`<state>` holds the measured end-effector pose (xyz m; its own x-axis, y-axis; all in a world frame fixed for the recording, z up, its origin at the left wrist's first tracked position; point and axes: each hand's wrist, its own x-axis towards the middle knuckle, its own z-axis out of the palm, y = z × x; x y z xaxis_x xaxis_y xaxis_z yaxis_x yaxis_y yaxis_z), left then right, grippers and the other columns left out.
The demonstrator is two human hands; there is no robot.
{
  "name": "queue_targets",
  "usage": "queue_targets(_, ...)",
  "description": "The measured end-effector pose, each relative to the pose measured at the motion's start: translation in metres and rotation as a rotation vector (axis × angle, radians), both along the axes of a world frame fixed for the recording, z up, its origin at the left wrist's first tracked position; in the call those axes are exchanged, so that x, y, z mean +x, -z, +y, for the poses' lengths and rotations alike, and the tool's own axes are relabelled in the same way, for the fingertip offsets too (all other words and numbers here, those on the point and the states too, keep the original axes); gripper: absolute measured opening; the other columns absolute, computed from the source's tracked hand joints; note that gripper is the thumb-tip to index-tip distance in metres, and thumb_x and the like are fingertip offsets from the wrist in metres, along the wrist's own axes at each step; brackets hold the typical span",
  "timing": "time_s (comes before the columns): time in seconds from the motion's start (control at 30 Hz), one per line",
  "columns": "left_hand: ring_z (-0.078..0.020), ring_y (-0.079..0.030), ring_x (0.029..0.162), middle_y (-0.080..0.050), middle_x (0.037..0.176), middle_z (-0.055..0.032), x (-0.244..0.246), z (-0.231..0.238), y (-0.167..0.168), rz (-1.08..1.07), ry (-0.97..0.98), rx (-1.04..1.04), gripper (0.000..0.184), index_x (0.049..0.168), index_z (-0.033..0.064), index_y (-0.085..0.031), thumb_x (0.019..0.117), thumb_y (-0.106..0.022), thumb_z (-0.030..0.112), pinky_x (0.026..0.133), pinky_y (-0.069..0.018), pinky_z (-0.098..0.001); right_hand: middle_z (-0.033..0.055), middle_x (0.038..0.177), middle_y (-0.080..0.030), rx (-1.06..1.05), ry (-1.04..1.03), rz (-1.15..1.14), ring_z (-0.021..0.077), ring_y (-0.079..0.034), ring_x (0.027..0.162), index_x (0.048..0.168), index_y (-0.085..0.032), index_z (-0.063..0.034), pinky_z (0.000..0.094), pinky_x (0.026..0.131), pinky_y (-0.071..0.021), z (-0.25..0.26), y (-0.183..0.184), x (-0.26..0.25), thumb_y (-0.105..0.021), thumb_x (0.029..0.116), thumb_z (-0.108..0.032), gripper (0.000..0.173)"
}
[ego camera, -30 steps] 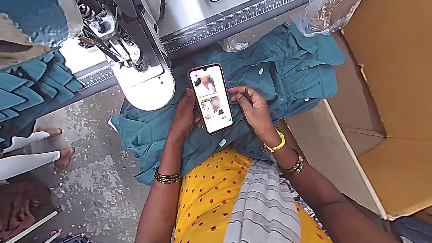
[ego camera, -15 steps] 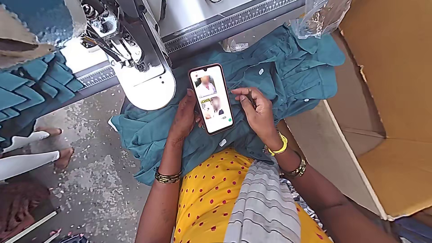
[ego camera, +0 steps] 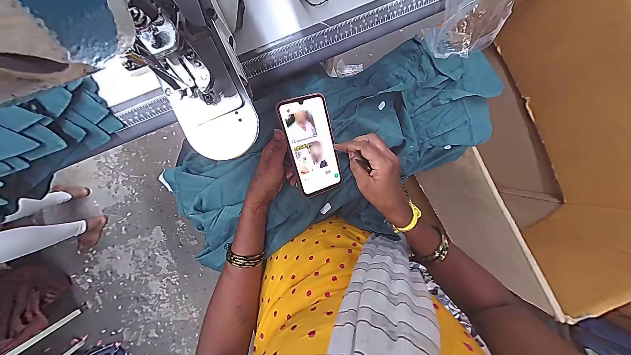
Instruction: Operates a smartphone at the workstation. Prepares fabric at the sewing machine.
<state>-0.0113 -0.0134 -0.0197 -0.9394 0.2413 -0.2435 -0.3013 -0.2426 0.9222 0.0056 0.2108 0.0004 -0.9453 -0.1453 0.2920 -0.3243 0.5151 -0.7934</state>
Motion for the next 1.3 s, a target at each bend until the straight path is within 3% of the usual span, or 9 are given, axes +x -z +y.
queue_targets(0.2, -0.0019, -0.049, 0.042, -0.064, 0.070, 0.0024, 0.000, 0.000, 0.000, 0.008, 0.004, -0.001, 0.050, 0.112, 0.0181, -0.060, 0.1076, -0.026, 0.055, 0.037, -0.0427, -0.0152, 0.0083, 0.100, -0.064, 0.033, -0.042, 0.055, 0.0111, -0.061, 0.079, 0.113, -0.077, -0.0090, 0.0249, 0.063, -0.0524, -0.004, 0.002, -0.001, -0.064, 0.0891, -0.002, 0.029)
queue_targets(0.33, -0.0010, -0.049, 0.042, -0.064, 0.069, 0.0036, 0.000, 0.000, 0.000, -0.010, -0.003, -0.018, 0.050, 0.110, 0.0188, -0.060, 0.1061, -0.030, 0.058, 0.038, -0.0431, -0.0148, 0.0059, 0.085, -0.061, 0.081, -0.094, 0.071, 0.0130, -0.058, 0.067, 0.115, -0.078, -0.0101, 0.0285, 0.055, -0.0484, -0.005, 0.003, 0.000, -0.066, 0.0902, -0.008, 0.027)
queue_targets(0.5, -0.0012, -0.048, 0.040, -0.061, 0.063, 0.0039, 0.000, 0.000, 0.001, -0.014, -0.006, -0.013, 0.049, 0.107, 0.0187, -0.060, 0.1075, -0.028, 0.055, 0.037, -0.0432, -0.0153, 0.0075, 0.080, -0.069, 0.123, -0.142, 0.131, 0.0169, -0.064, 0.064, 0.113, -0.077, -0.0076, 0.0325, 0.054, -0.0515, -0.007, 0.005, 0.002, -0.066, 0.0884, -0.006, 0.027)
queue_targets(0.6, -0.0005, -0.048, 0.041, -0.062, 0.065, 0.0045, 0.000, 0.001, 0.001, -0.021, -0.013, -0.017, 0.048, 0.106, 0.0189, -0.060, 0.1084, -0.026, 0.053, 0.038, -0.0427, -0.0146, 0.0061, 0.072, -0.063, 0.177, -0.106, 0.191, 0.0157, -0.058, 0.058, 0.111, -0.078, -0.0080, 0.0299, 0.050, -0.0465, -0.003, 0.005, 0.005, -0.063, 0.0885, -0.006, 0.027)
queue_targets(0.7, -0.0009, -0.048, 0.040, -0.062, 0.065, 0.0043, 0.000, 0.001, 0.002, -0.012, -0.012, -0.015, 0.048, 0.107, 0.0189, -0.060, 0.1085, -0.026, 0.053, 0.037, -0.0429, -0.0150, 0.0044, 0.062, -0.056, 0.234, -0.122, 0.276, 0.0149, -0.052, 0.053, 0.107, -0.081, -0.0109, 0.0281, 0.048, -0.0403, 0.003, 0.007, 0.010, -0.061, 0.0941, -0.011, 0.024)
queue_targets(0.9, -0.0015, -0.048, 0.041, -0.062, 0.066, 0.0039, 0.000, 0.001, -0.001, 0.001, -0.015, -0.025, 0.047, 0.108, 0.0184, -0.059, 0.1077, -0.028, 0.054, 0.038, -0.0437, -0.0153, 0.0050, 0.068, -0.065, 0.306, -0.202, 0.336, 0.0161, -0.058, 0.057, 0.107, -0.082, -0.0128, 0.0279, 0.052, -0.0445, 0.001, 0.006, 0.017, -0.063, 0.0938, -0.010, 0.023)
queue_targets(1.3, -0.0012, -0.049, 0.042, -0.062, 0.067, 0.0043, 0.000, 0.001, 0.001, -0.003, -0.021, -0.028, 0.046, 0.108, 0.0187, -0.059, 0.1082, -0.028, 0.053, 0.038, -0.0437, -0.0151, 0.0051, 0.067, -0.063, 0.312, -0.213, 0.326, 0.0168, -0.059, 0.058, 0.106, -0.081, -0.0126, 0.0284, 0.051, -0.0448, -0.003, 0.011, 0.018, -0.063, 0.0933, -0.008, 0.023)
